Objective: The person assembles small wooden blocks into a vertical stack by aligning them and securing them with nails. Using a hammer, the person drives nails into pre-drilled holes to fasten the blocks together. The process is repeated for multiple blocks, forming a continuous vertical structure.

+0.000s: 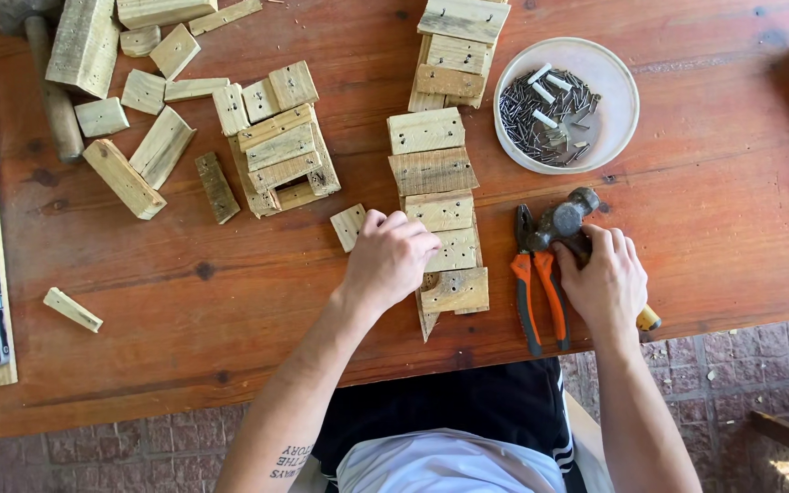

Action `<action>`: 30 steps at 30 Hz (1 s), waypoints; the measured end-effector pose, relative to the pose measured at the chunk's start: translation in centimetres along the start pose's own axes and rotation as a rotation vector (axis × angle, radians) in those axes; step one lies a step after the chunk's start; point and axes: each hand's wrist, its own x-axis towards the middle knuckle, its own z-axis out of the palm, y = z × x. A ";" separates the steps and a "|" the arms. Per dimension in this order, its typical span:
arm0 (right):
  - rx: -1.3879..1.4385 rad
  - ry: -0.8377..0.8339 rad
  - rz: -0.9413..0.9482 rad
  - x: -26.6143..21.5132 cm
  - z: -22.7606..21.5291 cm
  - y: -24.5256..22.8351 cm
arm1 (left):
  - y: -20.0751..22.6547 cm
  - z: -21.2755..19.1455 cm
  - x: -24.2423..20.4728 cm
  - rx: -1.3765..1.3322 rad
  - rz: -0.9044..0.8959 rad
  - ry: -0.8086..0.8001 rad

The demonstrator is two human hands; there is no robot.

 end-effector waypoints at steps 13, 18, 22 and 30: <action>-0.002 0.021 -0.012 -0.1 0.2 0.1 | 0.5 1.0 0.3 0.100 0.078 -0.031; 0.014 0.025 -0.017 -0.1 0.0 0.0 | 1.0 -1.2 0.9 -0.021 0.058 -0.075; 0.011 0.017 -0.014 -0.1 0.1 0.1 | 0.7 -1.4 0.7 -0.064 0.064 -0.039; 0.023 0.033 -0.028 0.1 0.2 0.3 | 1.5 3.4 0.6 -0.221 0.047 0.132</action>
